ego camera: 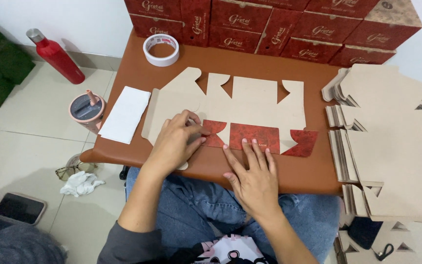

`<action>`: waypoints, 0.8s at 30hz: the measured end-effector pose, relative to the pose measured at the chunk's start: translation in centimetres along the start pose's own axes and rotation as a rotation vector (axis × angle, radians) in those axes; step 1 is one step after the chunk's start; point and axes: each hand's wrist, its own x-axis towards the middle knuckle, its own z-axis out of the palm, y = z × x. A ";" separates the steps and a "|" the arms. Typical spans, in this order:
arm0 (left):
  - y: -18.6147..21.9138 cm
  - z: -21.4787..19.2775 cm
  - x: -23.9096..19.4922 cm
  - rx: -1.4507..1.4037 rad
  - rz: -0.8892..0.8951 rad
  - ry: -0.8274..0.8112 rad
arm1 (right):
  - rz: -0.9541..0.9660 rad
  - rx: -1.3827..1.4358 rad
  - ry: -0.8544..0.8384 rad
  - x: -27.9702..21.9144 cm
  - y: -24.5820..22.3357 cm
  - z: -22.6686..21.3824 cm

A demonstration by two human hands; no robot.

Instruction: Manually folding and assembling a decorative cardboard box from a flat pre-cut template

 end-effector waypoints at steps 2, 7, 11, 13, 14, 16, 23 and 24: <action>-0.6 0.4 -0.2 0.009 -0.003 -0.025 | -0.002 -0.025 -0.021 0.3 -0.6 0.0; -0.8 0.5 -0.9 -0.102 -0.012 0.031 | -0.029 0.027 -0.102 2.0 -2.3 0.2; -0.6 -0.9 -1.7 -0.124 0.018 0.032 | -0.069 0.052 -0.123 3.3 -3.6 0.4; -0.2 -2.7 -2.5 -0.171 0.025 -0.049 | -0.152 0.062 -0.044 3.8 -3.9 0.1; -0.3 -3.6 -3.4 -0.168 0.019 -0.046 | -0.158 0.065 -0.043 3.7 -3.9 0.3; -0.5 -5.3 -5.0 -0.268 0.014 -0.107 | -0.204 0.116 -0.065 3.4 -3.8 0.7; -1.5 -5.8 -5.6 -0.266 -0.161 0.019 | -0.179 0.325 -0.089 4.1 -4.4 -1.5; -1.3 -5.8 -5.2 -0.222 -0.182 0.084 | -0.184 0.328 -0.071 4.1 -4.4 -1.6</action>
